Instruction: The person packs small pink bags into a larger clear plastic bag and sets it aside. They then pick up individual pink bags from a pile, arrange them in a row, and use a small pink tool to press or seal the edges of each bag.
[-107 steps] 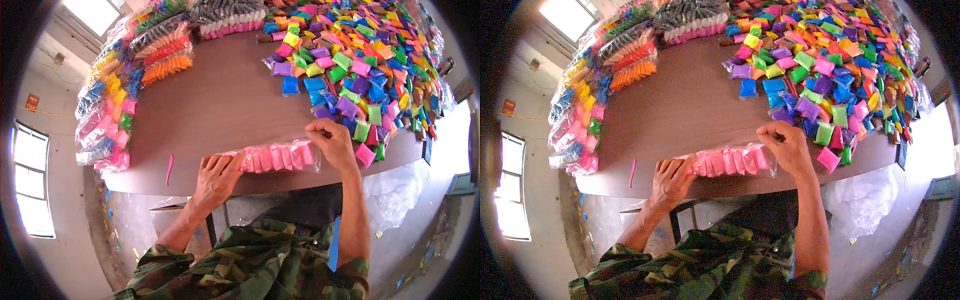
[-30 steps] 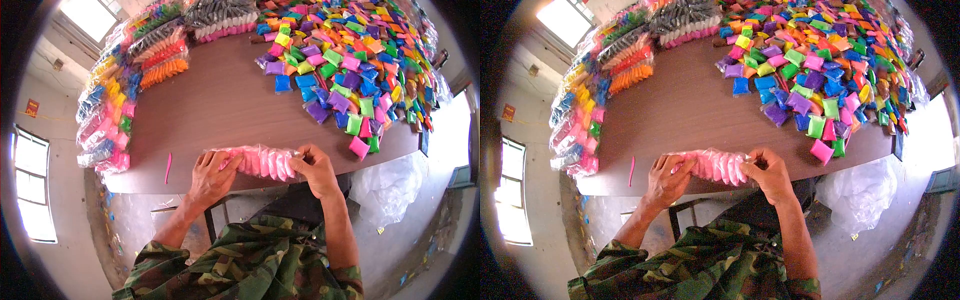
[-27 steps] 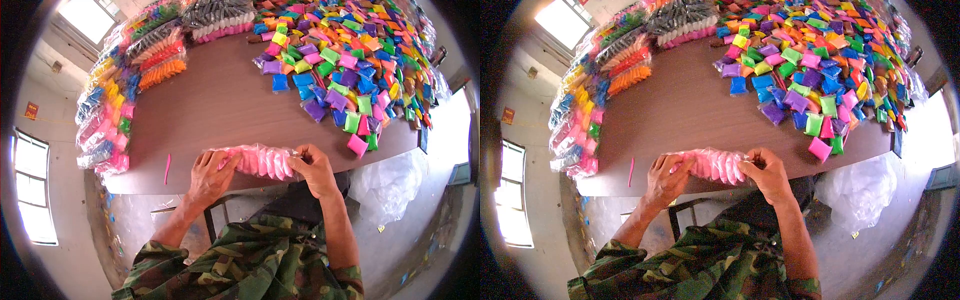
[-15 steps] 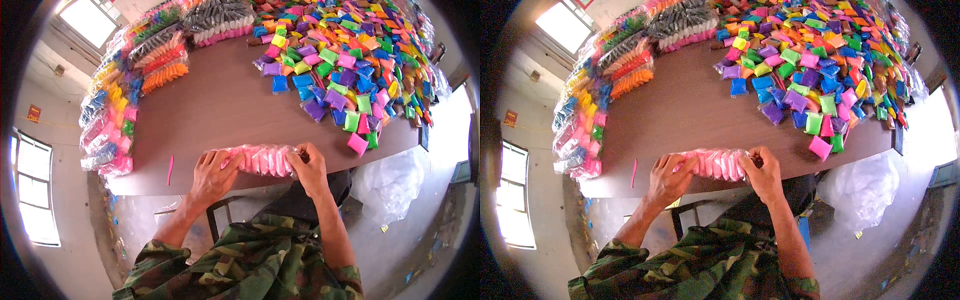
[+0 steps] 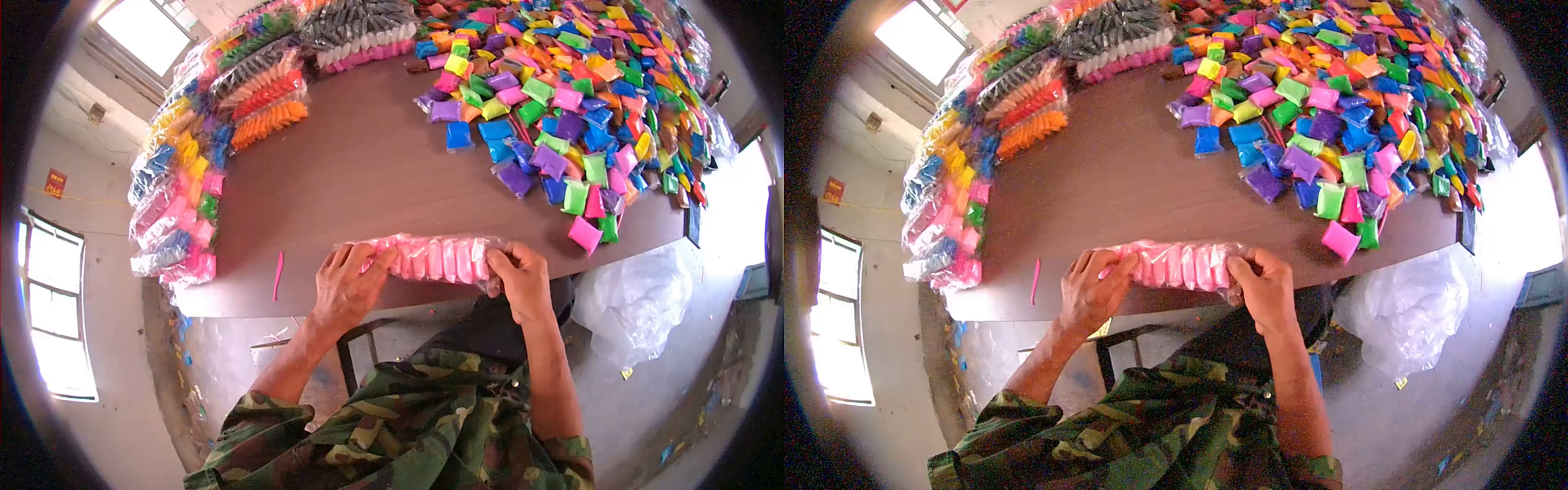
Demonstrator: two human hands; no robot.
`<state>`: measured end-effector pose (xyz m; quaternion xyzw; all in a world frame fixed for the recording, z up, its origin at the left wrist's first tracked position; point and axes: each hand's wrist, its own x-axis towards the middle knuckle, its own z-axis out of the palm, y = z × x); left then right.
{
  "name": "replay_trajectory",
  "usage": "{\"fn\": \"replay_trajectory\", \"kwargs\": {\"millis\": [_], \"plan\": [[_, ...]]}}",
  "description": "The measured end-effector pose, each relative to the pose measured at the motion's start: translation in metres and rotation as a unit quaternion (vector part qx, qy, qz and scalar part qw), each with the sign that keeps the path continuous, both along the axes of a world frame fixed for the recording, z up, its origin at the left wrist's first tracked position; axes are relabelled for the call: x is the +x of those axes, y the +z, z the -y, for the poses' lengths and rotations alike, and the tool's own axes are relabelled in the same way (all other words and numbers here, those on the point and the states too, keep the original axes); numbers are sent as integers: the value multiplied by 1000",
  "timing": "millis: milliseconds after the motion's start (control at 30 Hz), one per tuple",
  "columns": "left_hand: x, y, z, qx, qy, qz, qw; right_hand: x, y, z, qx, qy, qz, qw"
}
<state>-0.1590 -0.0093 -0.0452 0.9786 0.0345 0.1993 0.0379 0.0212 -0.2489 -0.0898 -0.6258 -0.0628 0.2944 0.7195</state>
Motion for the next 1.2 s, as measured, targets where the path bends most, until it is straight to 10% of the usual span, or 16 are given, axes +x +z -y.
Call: {"fn": "replay_trajectory", "kwargs": {"millis": [1200], "plan": [[-39,-33,-39,-41,-7,84,996,-5,-27,-12,-209,-50,252,943]]}}
